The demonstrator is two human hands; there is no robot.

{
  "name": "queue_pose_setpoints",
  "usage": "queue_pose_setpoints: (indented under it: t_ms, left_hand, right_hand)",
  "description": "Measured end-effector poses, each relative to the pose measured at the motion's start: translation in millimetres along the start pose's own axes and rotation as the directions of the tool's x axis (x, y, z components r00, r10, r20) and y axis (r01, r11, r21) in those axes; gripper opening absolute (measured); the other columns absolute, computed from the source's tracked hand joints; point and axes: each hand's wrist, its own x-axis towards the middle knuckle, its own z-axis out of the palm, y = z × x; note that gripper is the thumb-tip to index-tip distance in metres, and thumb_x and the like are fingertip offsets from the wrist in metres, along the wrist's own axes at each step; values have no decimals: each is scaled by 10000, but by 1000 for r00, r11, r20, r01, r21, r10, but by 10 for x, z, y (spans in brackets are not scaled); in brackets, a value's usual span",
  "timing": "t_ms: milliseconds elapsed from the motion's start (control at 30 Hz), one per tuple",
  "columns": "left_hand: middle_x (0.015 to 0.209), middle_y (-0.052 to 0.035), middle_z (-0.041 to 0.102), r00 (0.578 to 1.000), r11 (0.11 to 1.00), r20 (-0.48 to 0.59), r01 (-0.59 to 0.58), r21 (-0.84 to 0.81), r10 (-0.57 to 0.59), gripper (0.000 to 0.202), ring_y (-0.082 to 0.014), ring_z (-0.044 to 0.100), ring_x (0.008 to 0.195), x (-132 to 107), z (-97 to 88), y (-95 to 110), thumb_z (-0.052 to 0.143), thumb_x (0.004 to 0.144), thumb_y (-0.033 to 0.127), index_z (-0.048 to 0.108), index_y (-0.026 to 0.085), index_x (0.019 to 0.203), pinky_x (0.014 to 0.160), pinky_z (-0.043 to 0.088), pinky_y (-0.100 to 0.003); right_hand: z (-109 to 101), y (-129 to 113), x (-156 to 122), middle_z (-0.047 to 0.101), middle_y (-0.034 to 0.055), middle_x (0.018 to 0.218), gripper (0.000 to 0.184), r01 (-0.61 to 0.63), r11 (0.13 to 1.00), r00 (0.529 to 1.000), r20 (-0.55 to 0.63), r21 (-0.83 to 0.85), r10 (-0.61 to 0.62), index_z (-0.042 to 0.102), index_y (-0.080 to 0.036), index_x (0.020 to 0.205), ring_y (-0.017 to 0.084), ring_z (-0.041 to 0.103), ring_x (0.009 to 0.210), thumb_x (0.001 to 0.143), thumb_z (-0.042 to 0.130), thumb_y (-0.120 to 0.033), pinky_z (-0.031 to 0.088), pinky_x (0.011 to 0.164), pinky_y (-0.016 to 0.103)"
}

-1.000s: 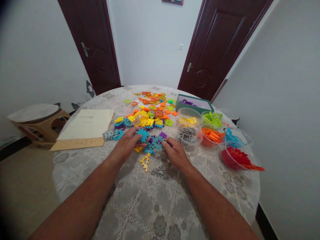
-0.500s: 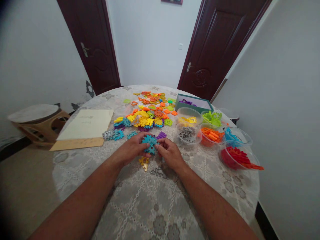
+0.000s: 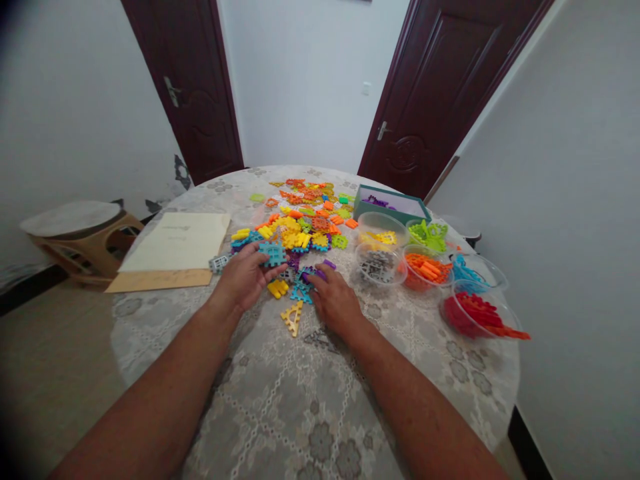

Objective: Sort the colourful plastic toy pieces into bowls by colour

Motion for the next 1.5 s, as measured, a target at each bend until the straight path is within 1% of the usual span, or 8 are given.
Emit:
queue_pose_setpoints:
  t_ms: [200, 367, 500, 633, 767, 1133, 1267, 1500]
  left_hand:
    - [984, -39, 704, 999, 999, 36, 37, 27, -38, 438, -146, 717, 855, -26, 5, -9, 616, 713, 82, 618, 177, 1140, 856, 661, -387]
    - [968, -44, 694, 996, 998, 66, 55, 40, -58, 480, -151, 718, 831, -68, 35, 13, 602, 710, 58, 619, 175, 1175, 830, 661, -358]
    - [1005, -58, 698, 991, 993, 88, 98, 68, -104, 468, -164, 719, 864, -92, 61, -14, 597, 723, 40, 610, 188, 1167, 813, 659, -337]
    - [1034, -61, 697, 979, 984, 147, 125, 129, -144, 411, -164, 703, 905, -127, 83, -65, 604, 722, 31, 632, 199, 1096, 851, 649, -344]
    - [1117, -86, 710, 940, 968, 257, 184, 174, -225, 458, -187, 713, 962, -199, 106, -102, 605, 720, 28, 637, 209, 1139, 877, 633, -361]
    - [1132, -64, 726, 916, 854, 348, -11, 520, -200, 532, -231, 711, 1006, -249, 165, -191, 716, 742, 200, 644, 226, 1268, 870, 616, -362]
    - [1376, -76, 664, 883, 825, 416, -61, 561, -217, 584, -296, 647, 1246, -245, 180, -148, 738, 743, 276, 636, 247, 1318, 959, 606, -400]
    - [1589, -90, 505, 837, 831, 497, -97, 547, -229, 791, -354, 569, 1378, -314, 234, -112, 822, 750, 409, 537, 294, 1479, 979, 613, -431]
  right_hand:
    - [17, 13, 34, 620, 119, 1392, 290, -37, 999, 999, 28, -4, 37, 715, -265, 1229, 275, 570, 1301, 979, 580, -206, 484, 1112, 469]
    - [-151, -17, 0, 707, 131, 1151, 241, -134, 960, 974, -147, 245, 174, 697, -209, 1146, 264, 652, 1117, 1012, 515, -295, 522, 1016, 436]
    - [-192, -26, -15, 699, 33, 792, 337, -448, 638, 826, 18, 627, 563, 669, -209, 1073, 193, 634, 669, 971, 574, -516, 519, 612, 311]
    - [-152, -18, 4, 677, -4, 702, 419, -460, 276, 754, 207, 844, 624, 650, -200, 999, 129, 574, 536, 852, 712, -588, 426, 491, 231]
    - [-160, -68, 25, 672, -11, 680, 419, -417, 168, 758, 240, 893, 607, 645, -203, 967, 121, 592, 550, 810, 774, -569, 438, 494, 215]
    - [-187, -226, 50, 654, -19, 743, 287, -454, 409, 826, 202, 792, 527, 633, -213, 967, 125, 574, 577, 854, 710, -466, 461, 508, 230]
    - [-260, -198, 86, 686, 0, 938, 413, -407, 478, 865, 160, 778, 476, 654, -236, 1185, 127, 603, 701, 807, 755, -368, 451, 559, 218]
    - [-505, -141, 66, 660, -26, 803, 225, -377, 573, 916, 200, 728, 348, 676, -229, 1009, 126, 566, 672, 826, 754, -333, 422, 582, 223]
